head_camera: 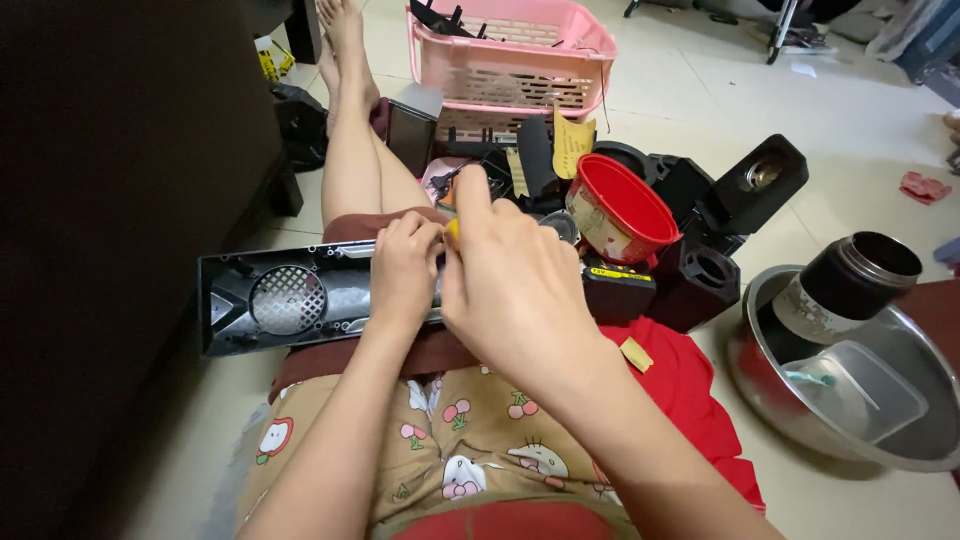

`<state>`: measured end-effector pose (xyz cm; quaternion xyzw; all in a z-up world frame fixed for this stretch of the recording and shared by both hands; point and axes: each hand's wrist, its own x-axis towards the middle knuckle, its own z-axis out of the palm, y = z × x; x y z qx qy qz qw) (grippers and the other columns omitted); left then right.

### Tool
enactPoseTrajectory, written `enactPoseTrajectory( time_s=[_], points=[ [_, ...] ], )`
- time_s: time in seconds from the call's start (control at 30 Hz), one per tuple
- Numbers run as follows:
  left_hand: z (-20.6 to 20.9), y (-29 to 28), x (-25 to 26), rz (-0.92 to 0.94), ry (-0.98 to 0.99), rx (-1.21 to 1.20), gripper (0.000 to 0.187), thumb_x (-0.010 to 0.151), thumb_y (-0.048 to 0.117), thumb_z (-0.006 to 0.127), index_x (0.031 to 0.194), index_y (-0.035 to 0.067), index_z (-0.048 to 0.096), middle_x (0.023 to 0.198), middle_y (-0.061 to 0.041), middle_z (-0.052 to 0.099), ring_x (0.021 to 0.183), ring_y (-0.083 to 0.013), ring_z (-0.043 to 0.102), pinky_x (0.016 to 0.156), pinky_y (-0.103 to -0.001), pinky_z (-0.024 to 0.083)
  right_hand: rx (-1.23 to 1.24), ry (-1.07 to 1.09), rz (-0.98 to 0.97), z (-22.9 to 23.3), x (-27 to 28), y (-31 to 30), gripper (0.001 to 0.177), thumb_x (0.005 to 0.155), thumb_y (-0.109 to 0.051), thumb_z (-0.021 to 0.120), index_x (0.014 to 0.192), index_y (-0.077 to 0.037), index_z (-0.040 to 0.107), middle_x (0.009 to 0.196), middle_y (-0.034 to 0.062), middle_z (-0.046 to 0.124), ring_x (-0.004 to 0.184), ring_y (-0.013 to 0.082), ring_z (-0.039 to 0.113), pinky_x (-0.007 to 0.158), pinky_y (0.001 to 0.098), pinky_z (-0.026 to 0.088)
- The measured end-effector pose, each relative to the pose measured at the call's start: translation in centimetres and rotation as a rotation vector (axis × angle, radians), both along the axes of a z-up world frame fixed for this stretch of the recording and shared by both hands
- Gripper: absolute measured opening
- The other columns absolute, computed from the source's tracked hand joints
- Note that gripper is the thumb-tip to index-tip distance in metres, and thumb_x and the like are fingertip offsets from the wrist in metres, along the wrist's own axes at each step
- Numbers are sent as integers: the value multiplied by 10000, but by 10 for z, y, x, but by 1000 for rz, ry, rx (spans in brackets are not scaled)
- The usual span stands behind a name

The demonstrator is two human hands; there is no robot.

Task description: The person uses a screwdriver to tighten screws on a black electronic device with circular grilles, resting on their lap. They then pick up a red container filled with small parts and sort through them with their fingers.

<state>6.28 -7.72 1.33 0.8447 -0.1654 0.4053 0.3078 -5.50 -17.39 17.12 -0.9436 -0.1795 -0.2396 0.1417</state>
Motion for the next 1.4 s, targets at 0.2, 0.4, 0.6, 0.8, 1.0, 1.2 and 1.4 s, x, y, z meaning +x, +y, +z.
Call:
enactPoseTrajectory(
  time_s=[0.2,0.4,0.6,0.8,1.0,1.2,1.4],
  points=[
    [5,-4,0,-6,-57,6,62,712,24,583,766,28,614,796,-60,516,678,-221,471,688,-328,403,-72,-78,-260,-11,7,-1,395,852,-368,567,758,-5,445,503,157,559,378,349,543,377,422,435],
    [17,-15,-9,-83,0,-89,99,743,138,519,717,80,594,766,-34,504,682,-208,456,701,-314,382,-26,-92,-86,-4,1,0,361,809,-265,561,1127,-136,449,663,148,529,419,334,547,340,455,412],
    [15,-20,-5,-59,-21,-82,64,767,60,525,771,39,585,797,-48,524,703,-216,470,729,-319,398,-44,-141,-90,-1,0,-9,309,849,-312,568,905,-48,418,597,116,586,447,323,552,380,436,399],
    [12,-21,2,-79,-63,-55,86,688,24,609,769,50,601,799,-36,518,718,-208,483,734,-314,397,-55,121,-122,9,-8,-19,278,767,-163,559,975,-50,412,798,158,537,552,371,577,462,488,457],
    [6,-18,-1,-40,-33,6,44,743,56,565,787,49,568,815,-63,506,721,-226,466,747,-334,378,-63,-113,-200,-3,13,-28,374,827,-321,607,840,22,458,626,159,589,444,339,556,391,422,432],
    [4,-24,-10,44,16,126,130,703,38,498,832,54,508,858,-100,481,748,-259,465,774,-356,384,-89,-213,-26,-5,11,-30,199,806,-198,608,933,-82,508,666,106,550,481,279,533,415,400,408],
    [6,-22,-16,14,14,43,184,702,-7,504,878,35,540,861,-90,491,759,-248,460,784,-343,386,-208,90,83,14,1,-26,306,782,-163,546,975,-5,370,796,171,597,593,348,599,484,448,453]
  ],
)
